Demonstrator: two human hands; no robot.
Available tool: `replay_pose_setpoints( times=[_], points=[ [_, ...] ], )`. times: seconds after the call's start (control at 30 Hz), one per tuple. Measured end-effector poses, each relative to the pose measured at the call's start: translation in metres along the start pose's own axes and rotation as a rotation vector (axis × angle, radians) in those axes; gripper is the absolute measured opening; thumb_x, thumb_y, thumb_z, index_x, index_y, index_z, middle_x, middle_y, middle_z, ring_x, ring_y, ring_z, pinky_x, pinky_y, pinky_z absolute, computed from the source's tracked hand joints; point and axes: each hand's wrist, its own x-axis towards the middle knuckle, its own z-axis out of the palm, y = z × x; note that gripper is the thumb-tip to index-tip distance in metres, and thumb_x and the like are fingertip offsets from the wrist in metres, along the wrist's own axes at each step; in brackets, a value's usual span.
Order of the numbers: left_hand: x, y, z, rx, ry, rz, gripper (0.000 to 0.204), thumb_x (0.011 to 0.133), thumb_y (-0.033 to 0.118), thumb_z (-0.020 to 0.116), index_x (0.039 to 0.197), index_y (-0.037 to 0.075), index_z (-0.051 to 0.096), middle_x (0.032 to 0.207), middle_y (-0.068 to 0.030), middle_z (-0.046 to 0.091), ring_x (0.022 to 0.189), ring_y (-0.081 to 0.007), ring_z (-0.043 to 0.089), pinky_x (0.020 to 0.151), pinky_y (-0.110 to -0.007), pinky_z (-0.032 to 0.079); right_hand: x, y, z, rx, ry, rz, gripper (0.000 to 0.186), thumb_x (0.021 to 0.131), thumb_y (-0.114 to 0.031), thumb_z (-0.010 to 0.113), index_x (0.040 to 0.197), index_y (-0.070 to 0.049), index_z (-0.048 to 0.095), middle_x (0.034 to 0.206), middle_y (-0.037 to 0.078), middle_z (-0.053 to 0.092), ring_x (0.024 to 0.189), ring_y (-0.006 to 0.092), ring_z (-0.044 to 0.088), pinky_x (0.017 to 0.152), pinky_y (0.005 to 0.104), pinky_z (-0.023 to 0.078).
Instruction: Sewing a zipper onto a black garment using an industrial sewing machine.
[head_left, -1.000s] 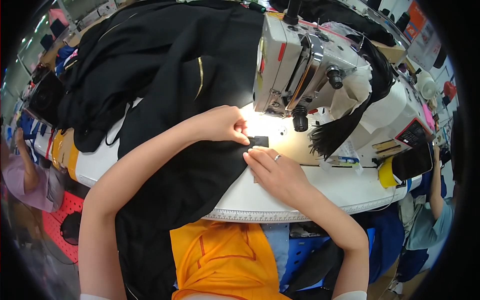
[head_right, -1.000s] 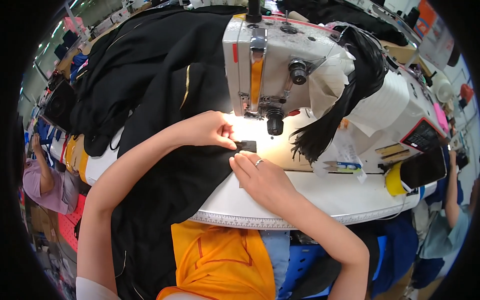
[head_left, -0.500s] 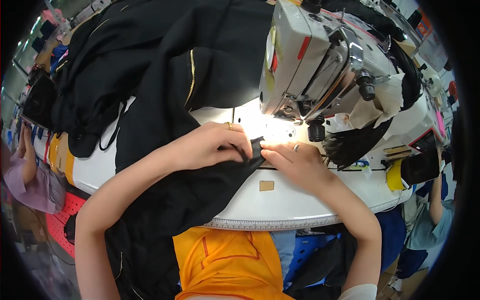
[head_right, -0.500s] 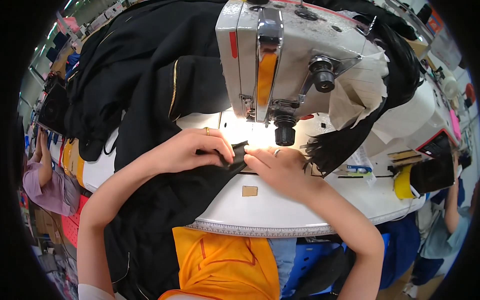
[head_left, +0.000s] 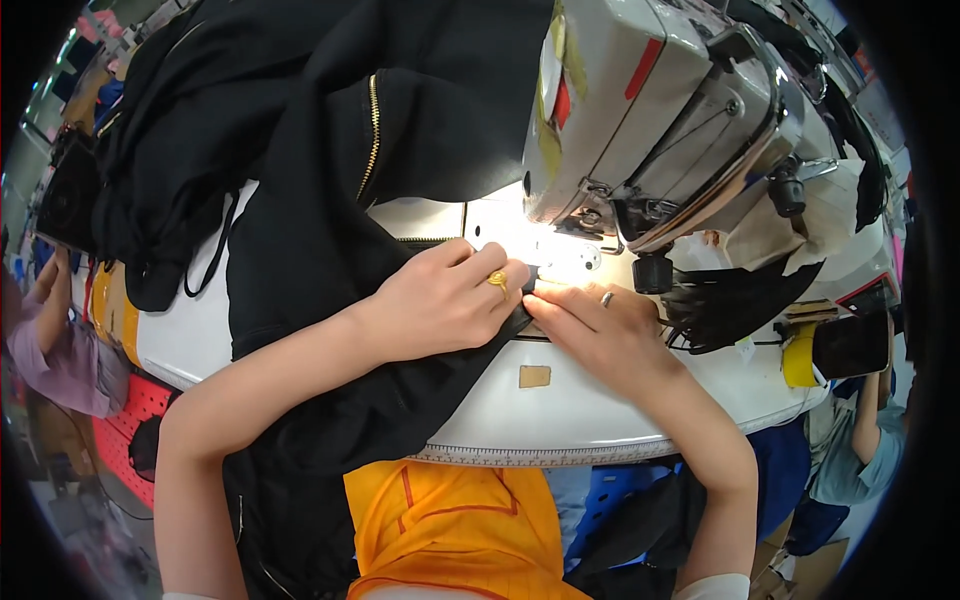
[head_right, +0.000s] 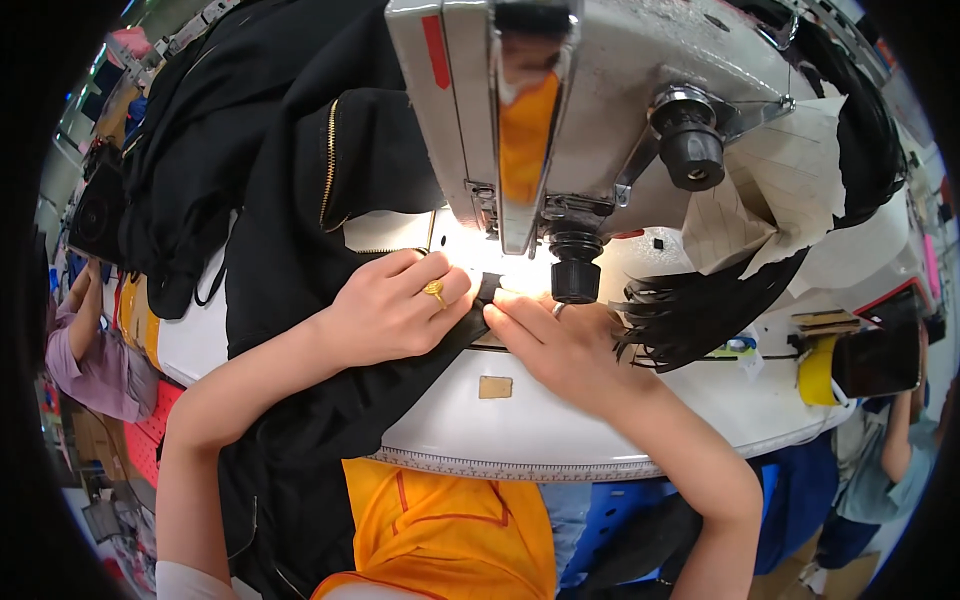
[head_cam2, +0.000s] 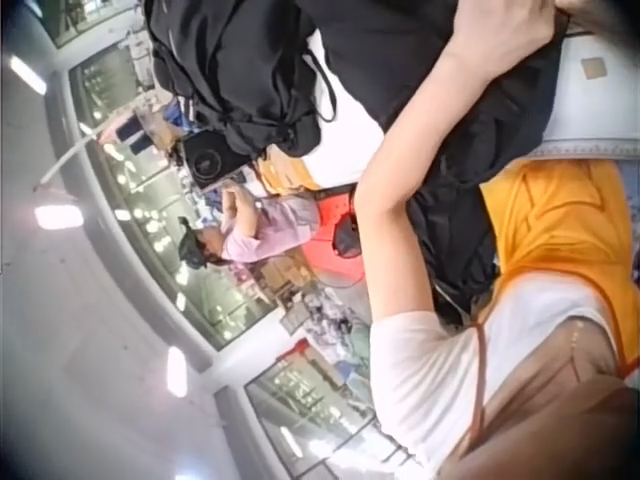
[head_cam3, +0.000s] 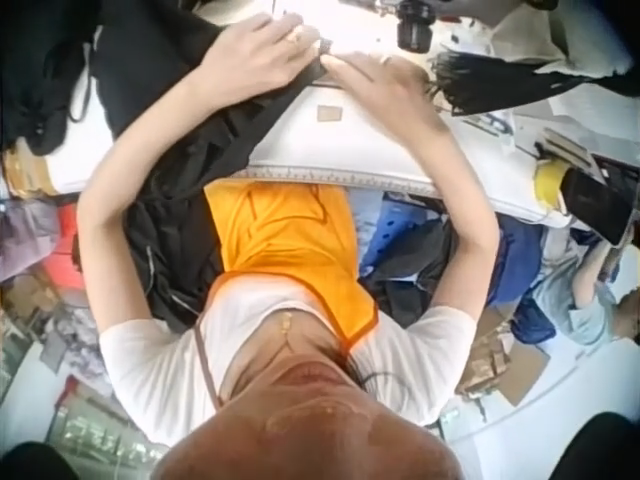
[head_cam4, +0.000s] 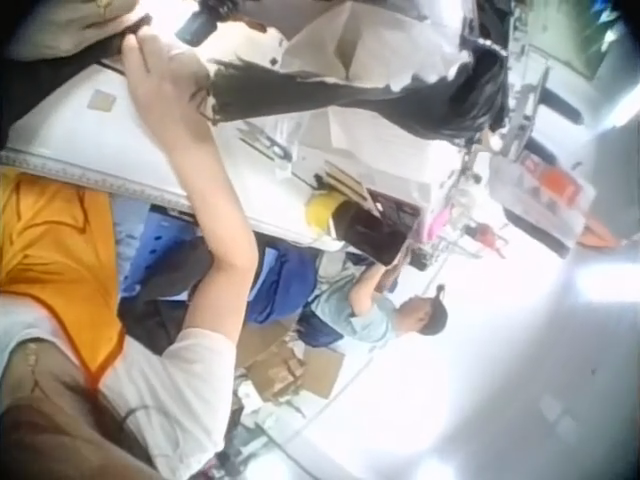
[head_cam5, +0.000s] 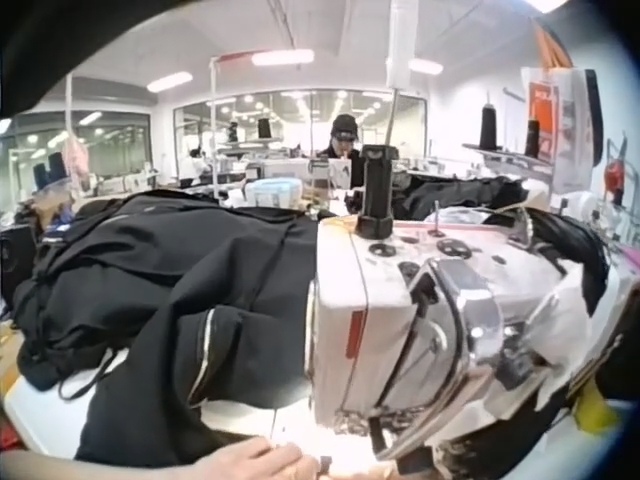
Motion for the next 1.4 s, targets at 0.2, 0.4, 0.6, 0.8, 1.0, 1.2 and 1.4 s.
replay_pose_setpoints(
  times=[0.2, 0.4, 0.6, 0.8, 1.0, 1.2, 1.4],
  points=[
    [-0.004, 0.002, 0.0, -0.069, 0.034, 0.006, 0.009, 0.07, 0.014, 0.061, 0.07, 0.005, 0.063, 0.088, -0.0002, 0.054, 0.083, -0.0134, 0.05, 0.064, -0.024, 0.04, 0.0, -0.002, -0.003, -0.038, -0.021, 0.0, 0.028, 0.073, -0.014, 0.07, 0.101, -0.016, 0.068, 0.096, -0.005, 0.062, 0.07, 0.0103, 0.061, 0.059, 0.0246, 0.049],
    [0.003, 0.011, -0.009, -0.027, -0.118, -0.003, 0.013, 0.069, 0.015, 0.061, 0.073, 0.003, 0.066, 0.094, -0.0025, 0.054, 0.088, -0.0159, 0.051, 0.074, -0.025, 0.043, -0.002, 0.001, 0.002, -0.005, 0.017, -0.028, 0.026, 0.073, -0.013, 0.069, 0.099, -0.012, 0.068, 0.098, -0.003, 0.062, 0.073, 0.0104, 0.061, 0.063, 0.0236, 0.049],
    [-0.01, 0.005, -0.003, -0.147, -0.076, -0.095, 0.026, 0.07, 0.015, 0.061, 0.091, 0.001, 0.067, 0.096, -0.0043, 0.057, 0.091, -0.0179, 0.055, 0.078, -0.026, 0.046, 0.007, 0.001, -0.001, 0.009, 0.011, -0.069, 0.026, 0.073, -0.013, 0.066, 0.099, -0.011, 0.067, 0.101, -0.002, 0.062, 0.077, 0.0101, 0.062, 0.065, 0.0233, 0.049],
    [-0.007, 0.002, -0.006, -0.234, -0.081, -0.038, 0.03, 0.07, 0.011, 0.061, 0.095, -0.003, 0.066, 0.093, -0.0042, 0.061, 0.087, -0.0167, 0.056, 0.077, -0.026, 0.047, 0.004, 0.003, -0.001, -0.021, 0.003, -0.058, 0.026, 0.075, -0.013, 0.066, 0.101, -0.013, 0.068, 0.102, -0.003, 0.062, 0.077, 0.0106, 0.062, 0.064, 0.0229, 0.049],
    [-0.003, -0.003, 0.008, -0.212, -0.074, -0.007, 0.029, 0.072, 0.012, 0.061, 0.096, -0.003, 0.065, 0.093, -0.0059, 0.061, 0.086, -0.0168, 0.056, 0.075, -0.027, 0.048, -0.004, 0.004, 0.008, 0.061, -0.027, 0.065, 0.024, 0.076, -0.012, 0.066, 0.1, -0.011, 0.069, 0.104, -0.001, 0.062, 0.092, 0.0165, 0.06, 0.081, 0.0322, 0.047],
    [0.005, -0.017, 0.009, -0.357, -0.1, 0.006, 0.024, 0.075, 0.013, 0.061, 0.096, 0.0, 0.063, 0.088, -0.0065, 0.06, 0.083, -0.0189, 0.06, 0.07, -0.028, 0.05, -0.028, 0.013, 0.038, 0.235, -0.081, 0.178, 0.027, 0.079, -0.002, 0.066, 0.106, -0.001, 0.065, 0.107, 0.009, 0.059, 0.101, 0.0223, 0.06, 0.088, 0.0328, 0.049],
    [-0.004, -0.027, 0.022, -0.526, -0.013, -0.073, 0.023, 0.074, 0.015, 0.063, 0.095, 0.007, 0.069, 0.094, -0.0013, 0.064, 0.089, -0.0163, 0.061, 0.074, -0.027, 0.049, 0.009, 0.016, 0.01, 0.346, 0.017, 0.108, 0.032, 0.081, -0.005, 0.065, 0.113, -0.005, 0.065, 0.108, 0.006, 0.06, 0.102, 0.0191, 0.06, 0.09, 0.0304, 0.049]
  ],
)
